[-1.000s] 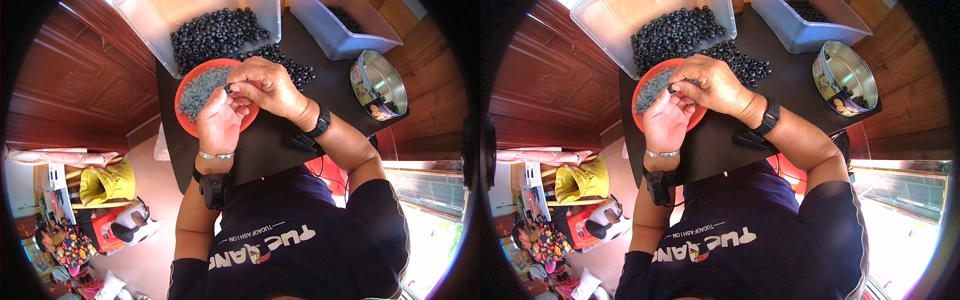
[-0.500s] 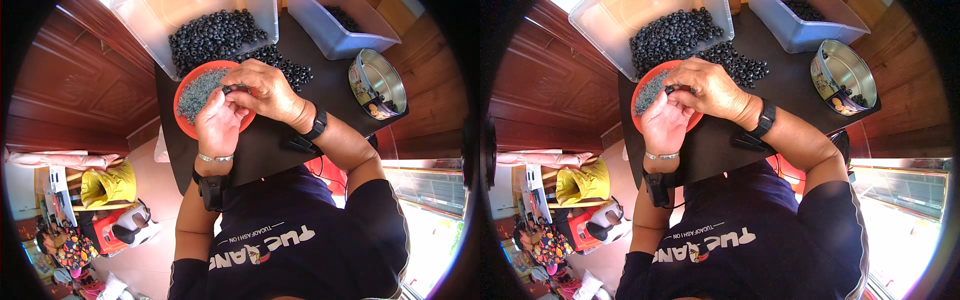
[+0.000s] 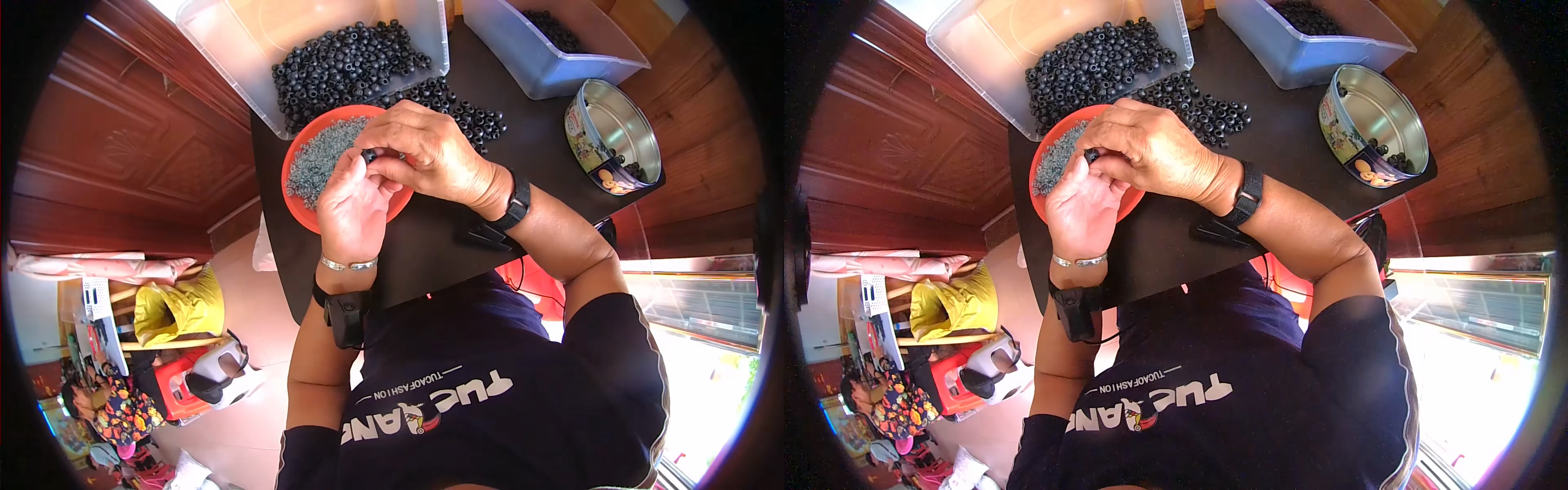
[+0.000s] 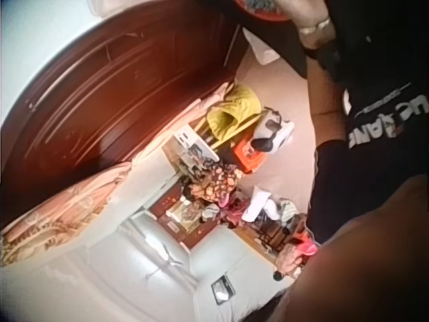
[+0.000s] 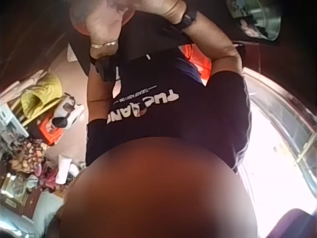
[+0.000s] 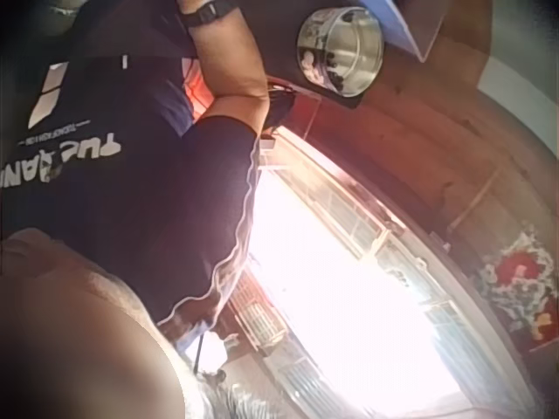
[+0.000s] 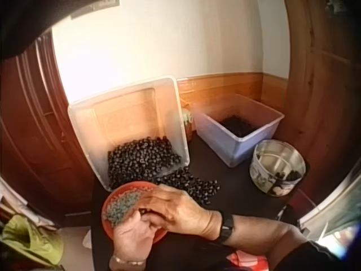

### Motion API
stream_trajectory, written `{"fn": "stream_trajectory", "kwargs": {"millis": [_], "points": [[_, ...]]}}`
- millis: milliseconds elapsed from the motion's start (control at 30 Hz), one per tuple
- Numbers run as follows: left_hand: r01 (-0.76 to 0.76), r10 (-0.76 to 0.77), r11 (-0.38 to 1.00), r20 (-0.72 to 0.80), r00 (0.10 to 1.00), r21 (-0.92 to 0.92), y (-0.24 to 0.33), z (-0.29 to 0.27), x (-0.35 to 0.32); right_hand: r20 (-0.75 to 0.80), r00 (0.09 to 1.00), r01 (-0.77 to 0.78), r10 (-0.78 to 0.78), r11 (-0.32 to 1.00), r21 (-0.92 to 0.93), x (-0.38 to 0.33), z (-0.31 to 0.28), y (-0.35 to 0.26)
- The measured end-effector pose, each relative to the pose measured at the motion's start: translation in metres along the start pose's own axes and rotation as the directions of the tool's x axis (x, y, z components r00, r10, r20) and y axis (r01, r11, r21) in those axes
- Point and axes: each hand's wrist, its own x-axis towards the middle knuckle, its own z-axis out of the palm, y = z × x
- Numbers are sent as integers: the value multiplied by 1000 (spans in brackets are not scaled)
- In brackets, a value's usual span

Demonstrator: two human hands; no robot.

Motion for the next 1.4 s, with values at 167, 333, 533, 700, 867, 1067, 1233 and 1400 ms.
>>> {"fn": "stream_trajectory", "kwargs": {"millis": [167, 333, 533, 700, 867, 1067, 1233, 1400], "points": [[-16, 16, 1000, 106, 994, -1, -1, -7, 2, -11, 999, 42, -43, 996, -83, 1, -1, -5], [-43, 48, 995, 59, 997, -86, -2, -4, 1, -7, 999, 39, -40, 992, -121, -1, 1, -5], [-66, 72, 989, 45, 996, -135, -4, -5, 1, 19, 998, 67, -65, 989, -130, -1, 3, -6], [-43, 48, 996, 70, 996, -82, -2, -5, 0, 37, 997, 71, -67, 991, -110, -2, 4, -6], [-72, 78, 992, 61, 995, -105, -1, -7, 0, 24, 999, 42, -41, 997, -70, -1, 8, -3], [-82, 90, 990, 70, 993, -112, -2, -13, 1, 32, 983, -182, 179, 965, 190, -4, 5, -1], [-67, 74, 993, 71, 995, -100, -2, -12, 2, 36, 989, -145, 140, 970, 197, -4, 5, 0], [-75, 82, 995, 112, 990, -68, 0, -6, 2, 98, 978, -206, 186, 945, 256, -3, 2, -2]]}}
